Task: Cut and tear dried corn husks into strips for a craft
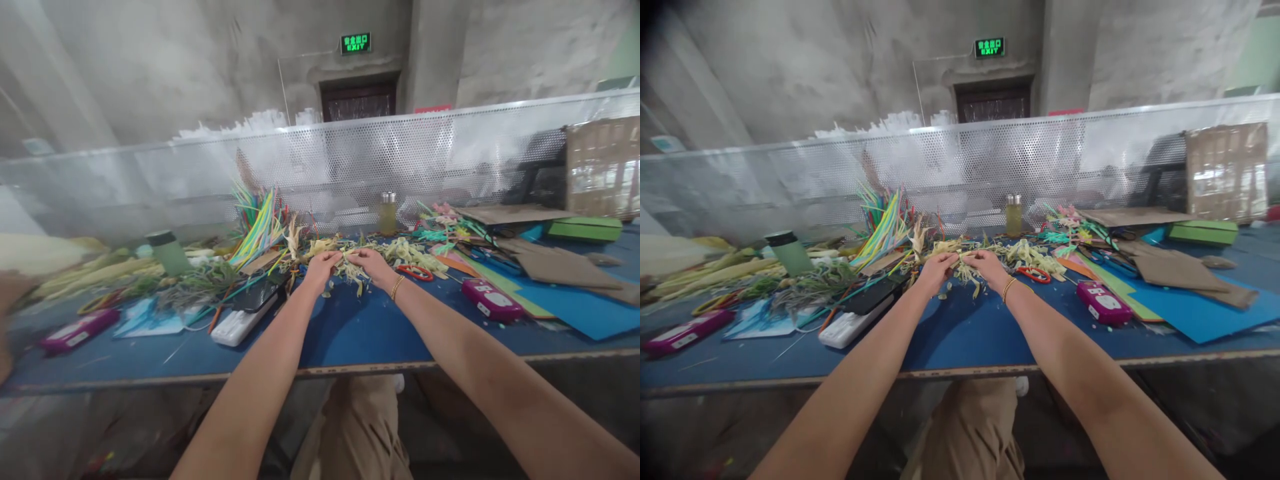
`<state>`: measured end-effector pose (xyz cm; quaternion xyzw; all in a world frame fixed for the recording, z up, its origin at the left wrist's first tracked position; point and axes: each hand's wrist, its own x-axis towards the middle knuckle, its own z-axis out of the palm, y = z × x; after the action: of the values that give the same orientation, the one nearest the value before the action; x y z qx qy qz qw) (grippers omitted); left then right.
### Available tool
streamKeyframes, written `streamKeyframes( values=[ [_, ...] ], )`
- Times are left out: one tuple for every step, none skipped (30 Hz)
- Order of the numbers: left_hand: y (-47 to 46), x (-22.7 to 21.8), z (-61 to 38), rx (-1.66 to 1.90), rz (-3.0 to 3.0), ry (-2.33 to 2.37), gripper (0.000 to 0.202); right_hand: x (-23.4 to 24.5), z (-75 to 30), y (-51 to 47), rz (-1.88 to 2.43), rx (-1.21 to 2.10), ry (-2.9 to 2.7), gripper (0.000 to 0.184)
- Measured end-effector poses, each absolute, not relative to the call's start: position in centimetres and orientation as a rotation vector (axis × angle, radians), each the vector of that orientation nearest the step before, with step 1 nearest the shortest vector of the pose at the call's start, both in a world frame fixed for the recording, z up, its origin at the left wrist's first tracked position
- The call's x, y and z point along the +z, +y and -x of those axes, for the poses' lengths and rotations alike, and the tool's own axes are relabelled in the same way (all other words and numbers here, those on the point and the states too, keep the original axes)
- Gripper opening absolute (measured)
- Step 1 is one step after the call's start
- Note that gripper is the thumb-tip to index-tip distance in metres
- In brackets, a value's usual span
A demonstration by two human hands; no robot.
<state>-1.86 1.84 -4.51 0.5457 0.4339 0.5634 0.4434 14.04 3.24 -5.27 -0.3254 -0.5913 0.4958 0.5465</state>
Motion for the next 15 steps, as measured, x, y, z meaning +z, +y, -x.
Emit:
streamKeyframes(
  values=[
    [1.77, -4.47, 1.87, 1.39, -1.367, 1.08, 0.033, -5.16, -14.02, 3.06, 0.77, 1.181, -1.413, 0.039],
    [1.72, -4.44, 1.86, 1.383, -1.382, 1.08, 0.032, -5.07, -14.0, 2.88, 0.77, 1.181, -1.431, 0.039],
    [1.68, -4.4, 1.85, 1.38, -1.397, 1.079, 0.032, -5.02, -13.98, 2.73, 0.772, 1.176, -1.45, 0.038],
    [1.65, -4.36, 1.84, 1.378, -1.412, 1.079, 0.031, -5.0, -13.95, 2.63, 0.779, 1.17, -1.463, 0.037],
    [1.63, -4.33, 1.83, 1.377, -1.426, 1.081, 0.031, -5.04, -13.93, 2.57, 0.788, 1.165, -1.468, 0.036],
    [1.61, -4.29, 1.82, 1.379, -1.436, 1.085, 0.03, -5.11, -13.9, 2.58, 0.799, 1.161, -1.465, 0.034],
    [1.59, -4.27, 1.81, 1.381, -1.444, 1.092, 0.029, -5.21, -13.88, 2.64, 0.811, 1.16, -1.458, 0.034],
    [1.57, -4.25, 1.81, 1.385, -1.449, 1.101, 0.029, -5.33, -13.84, 2.75, 0.819, 1.161, -1.449, 0.033],
    [1.54, -4.24, 1.81, 1.387, -1.452, 1.107, 0.028, -5.45, -13.81, 2.89, 0.823, 1.164, -1.441, 0.032],
    [1.52, -4.23, 1.82, 1.39, -1.452, 1.109, 0.028, -5.56, -13.77, 3.04, 0.822, 1.168, -1.436, 0.032],
    [1.49, -4.22, 1.82, 1.394, -1.45, 1.107, 0.028, -5.66, -13.73, 3.2, 0.822, 1.169, -1.431, 0.031],
    [1.45, -4.21, 1.82, 1.397, -1.448, 1.104, 0.028, -5.74, -13.69, 3.34, 0.822, 1.168, -1.426, 0.031],
    [1.42, -4.19, 1.82, 1.401, -1.447, 1.104, 0.028, -5.8, -13.66, 3.44, 0.825, 1.164, -1.421, 0.03],
    [1.4, -4.16, 1.81, 1.404, -1.448, 1.11, 0.029, -5.84, -13.63, 3.51, 0.828, 1.159, -1.416, 0.03],
    [1.38, -4.12, 1.81, 1.403, -1.454, 1.123, 0.03, -5.86, -13.61, 3.53, 0.833, 1.149, -1.413, 0.031]
  ],
)
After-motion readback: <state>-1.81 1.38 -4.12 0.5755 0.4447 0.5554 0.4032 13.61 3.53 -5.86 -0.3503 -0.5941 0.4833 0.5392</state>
